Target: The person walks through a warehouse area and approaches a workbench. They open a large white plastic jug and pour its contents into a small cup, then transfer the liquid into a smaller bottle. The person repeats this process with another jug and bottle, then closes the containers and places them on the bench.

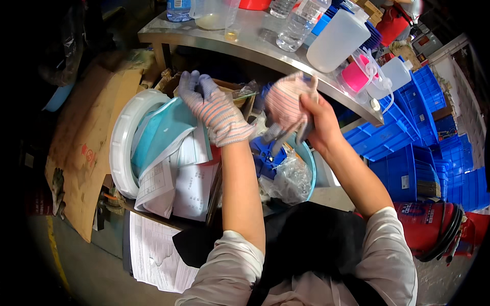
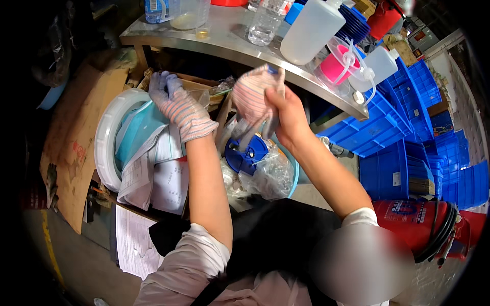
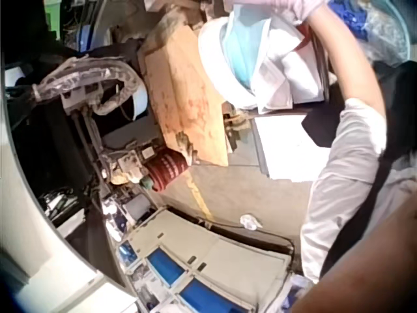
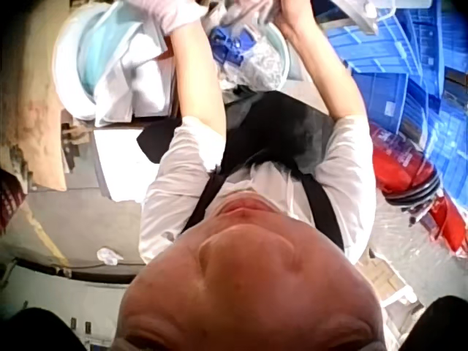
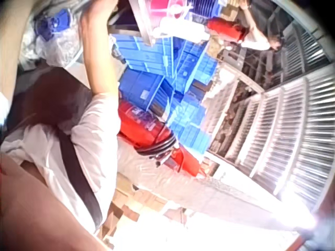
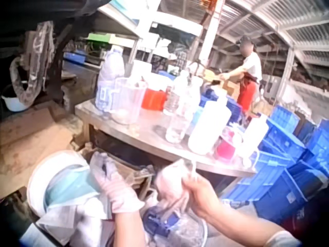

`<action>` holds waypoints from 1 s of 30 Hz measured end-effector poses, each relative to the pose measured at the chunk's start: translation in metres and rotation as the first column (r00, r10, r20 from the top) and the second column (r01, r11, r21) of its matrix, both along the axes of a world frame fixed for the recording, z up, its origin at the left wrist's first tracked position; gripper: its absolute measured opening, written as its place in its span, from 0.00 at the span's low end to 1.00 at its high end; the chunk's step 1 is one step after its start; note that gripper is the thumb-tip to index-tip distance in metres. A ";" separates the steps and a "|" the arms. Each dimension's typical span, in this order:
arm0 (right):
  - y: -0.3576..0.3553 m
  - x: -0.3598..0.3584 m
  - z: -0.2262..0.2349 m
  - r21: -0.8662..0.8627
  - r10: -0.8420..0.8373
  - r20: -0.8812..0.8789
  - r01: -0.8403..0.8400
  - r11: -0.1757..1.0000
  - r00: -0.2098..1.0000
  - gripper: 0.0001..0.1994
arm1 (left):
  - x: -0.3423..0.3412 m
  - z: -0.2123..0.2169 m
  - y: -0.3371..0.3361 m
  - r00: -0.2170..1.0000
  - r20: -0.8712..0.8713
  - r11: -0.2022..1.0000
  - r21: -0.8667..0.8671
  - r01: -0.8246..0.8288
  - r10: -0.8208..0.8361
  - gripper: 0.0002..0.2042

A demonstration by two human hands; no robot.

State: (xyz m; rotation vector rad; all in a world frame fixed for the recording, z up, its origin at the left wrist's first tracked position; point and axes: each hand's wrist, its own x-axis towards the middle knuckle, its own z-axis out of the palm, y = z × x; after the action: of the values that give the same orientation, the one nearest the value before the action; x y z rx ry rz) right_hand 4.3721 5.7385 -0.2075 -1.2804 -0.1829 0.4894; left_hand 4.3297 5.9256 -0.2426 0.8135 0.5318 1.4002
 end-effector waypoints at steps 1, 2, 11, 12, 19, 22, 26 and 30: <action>0.018 0.002 0.008 0.057 -0.029 -0.009 0.030 0.998 1.000 0.09 | 0.001 0.001 0.005 1.000 0.002 1.000 0.030 -0.001 0.001 0.17; 0.029 0.004 0.010 0.089 -0.035 -0.022 0.037 0.995 0.999 0.10 | 0.001 -0.001 0.009 0.992 0.088 0.995 0.045 0.088 -0.092 0.16; 0.107 0.047 0.048 0.180 -0.185 0.296 0.135 0.974 0.937 0.14 | 0.004 -0.017 0.028 0.958 -0.107 0.964 -0.044 0.264 -0.267 0.15; 0.120 0.050 0.051 0.252 -0.220 0.348 0.135 0.958 0.912 0.15 | 0.005 -0.017 0.028 0.957 -0.115 0.964 -0.025 0.265 -0.267 0.15; 0.158 0.099 0.042 -0.297 -0.267 0.730 0.644 0.705 0.629 0.15 | -0.010 -0.002 0.028 0.952 -0.054 0.950 -0.108 0.293 -0.300 0.13; 0.164 0.106 0.037 -0.301 -0.261 0.755 0.671 0.678 0.602 0.17 | -0.011 -0.006 0.033 0.956 -0.041 0.953 -0.100 0.286 -0.291 0.14; 0.162 0.099 0.043 -0.360 -0.252 0.724 0.663 0.657 0.643 0.19 | -0.004 -0.013 0.036 0.967 -0.075 0.970 -0.011 0.243 -0.244 0.14; 0.151 0.096 0.044 -0.348 -0.215 0.708 0.598 0.722 0.673 0.21 | 0.003 0.001 0.049 0.955 -0.297 0.933 0.340 0.113 -0.008 0.16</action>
State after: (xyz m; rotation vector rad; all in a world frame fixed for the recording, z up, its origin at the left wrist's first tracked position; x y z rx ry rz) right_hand 4.4680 5.8895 -0.1637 -1.9874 -0.2955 -0.3715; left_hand 4.3323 5.9746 -0.2411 1.3338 0.4780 1.3435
